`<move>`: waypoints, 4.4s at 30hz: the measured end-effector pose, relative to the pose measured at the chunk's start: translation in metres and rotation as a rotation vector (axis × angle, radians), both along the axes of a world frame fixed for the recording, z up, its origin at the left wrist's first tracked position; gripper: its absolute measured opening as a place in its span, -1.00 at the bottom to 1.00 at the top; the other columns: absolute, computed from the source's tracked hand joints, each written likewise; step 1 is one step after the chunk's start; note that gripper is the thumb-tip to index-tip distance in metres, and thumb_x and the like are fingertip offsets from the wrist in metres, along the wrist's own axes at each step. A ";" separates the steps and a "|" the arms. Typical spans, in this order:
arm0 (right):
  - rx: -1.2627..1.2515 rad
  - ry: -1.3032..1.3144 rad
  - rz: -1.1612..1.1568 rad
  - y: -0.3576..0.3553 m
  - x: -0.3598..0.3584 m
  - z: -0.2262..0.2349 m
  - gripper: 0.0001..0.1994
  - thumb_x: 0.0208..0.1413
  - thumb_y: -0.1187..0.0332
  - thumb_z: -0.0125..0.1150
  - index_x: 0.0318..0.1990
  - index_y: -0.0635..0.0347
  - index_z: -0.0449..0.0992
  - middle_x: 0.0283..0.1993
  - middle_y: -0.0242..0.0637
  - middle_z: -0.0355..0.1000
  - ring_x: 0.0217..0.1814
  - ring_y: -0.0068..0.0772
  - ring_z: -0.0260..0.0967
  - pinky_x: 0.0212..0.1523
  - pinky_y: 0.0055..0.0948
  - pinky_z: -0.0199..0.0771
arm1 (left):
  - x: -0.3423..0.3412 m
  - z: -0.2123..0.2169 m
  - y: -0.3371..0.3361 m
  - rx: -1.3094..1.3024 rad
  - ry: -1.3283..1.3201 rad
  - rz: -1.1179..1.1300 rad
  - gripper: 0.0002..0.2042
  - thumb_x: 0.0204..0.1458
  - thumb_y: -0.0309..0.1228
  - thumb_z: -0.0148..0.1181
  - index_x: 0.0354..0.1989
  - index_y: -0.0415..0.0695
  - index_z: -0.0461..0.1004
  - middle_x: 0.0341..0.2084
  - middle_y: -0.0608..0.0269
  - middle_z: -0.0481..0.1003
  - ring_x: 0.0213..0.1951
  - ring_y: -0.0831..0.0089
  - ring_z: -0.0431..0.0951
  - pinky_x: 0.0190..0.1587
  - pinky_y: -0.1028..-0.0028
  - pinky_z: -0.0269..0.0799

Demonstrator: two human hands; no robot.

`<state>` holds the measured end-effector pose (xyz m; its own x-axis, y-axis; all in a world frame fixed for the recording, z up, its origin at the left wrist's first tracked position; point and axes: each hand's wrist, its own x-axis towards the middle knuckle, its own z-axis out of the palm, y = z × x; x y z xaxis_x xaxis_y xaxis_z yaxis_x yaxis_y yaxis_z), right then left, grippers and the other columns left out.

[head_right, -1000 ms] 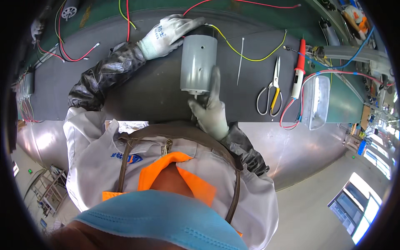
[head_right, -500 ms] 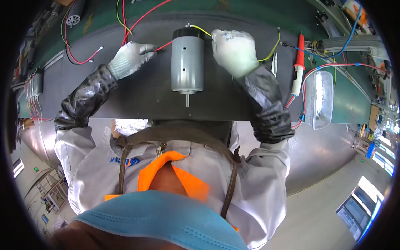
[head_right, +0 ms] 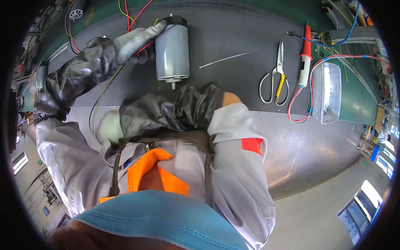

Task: Assemble and test small electric motors by connecting wires and placing them on a conveyor.

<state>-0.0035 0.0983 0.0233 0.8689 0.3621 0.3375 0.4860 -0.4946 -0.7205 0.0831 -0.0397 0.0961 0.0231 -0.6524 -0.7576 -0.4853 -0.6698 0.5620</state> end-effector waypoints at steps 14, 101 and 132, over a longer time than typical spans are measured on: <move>-0.559 0.033 -0.935 -0.216 -0.195 -0.014 -0.81 0.04 0.27 0.29 -0.18 -0.01 0.63 -0.20 -0.27 0.52 -0.09 -0.10 0.45 -0.09 -0.17 0.49 | 0.003 -0.091 -0.025 -0.762 -0.284 0.068 -0.54 0.32 -0.13 0.04 -0.41 -0.35 0.54 -0.67 0.16 0.34 -0.47 0.52 0.19 -0.37 0.37 0.29; 1.202 0.171 -1.225 -0.202 -0.193 0.047 -0.53 0.12 0.45 0.15 0.20 0.43 0.37 -0.42 -0.29 0.50 -0.56 -0.63 0.37 -0.58 -0.63 0.33 | -0.097 -0.041 -0.007 -0.579 0.294 0.217 -0.82 0.14 -0.46 0.25 -0.13 -0.28 0.58 -0.35 0.32 0.60 -0.31 0.69 0.54 -0.24 0.63 0.49; 0.717 0.059 -1.637 -0.233 -0.224 -0.003 -0.92 0.09 0.53 0.26 -0.35 0.38 0.61 -0.36 -0.35 0.49 -0.54 -0.68 0.31 -0.57 -0.66 0.28 | -0.118 -0.037 0.025 -1.331 -0.255 -0.224 -0.80 0.03 -0.55 0.24 -0.15 -0.16 0.56 -0.37 0.14 0.54 -0.46 0.26 0.56 -0.41 0.38 0.50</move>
<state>-0.2278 -0.1346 0.0205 0.1719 -0.9850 -0.0164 -0.1616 -0.0118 -0.9868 -0.0346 -0.0144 0.0596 -0.1348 -0.8844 0.4468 -0.6966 0.4053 0.5920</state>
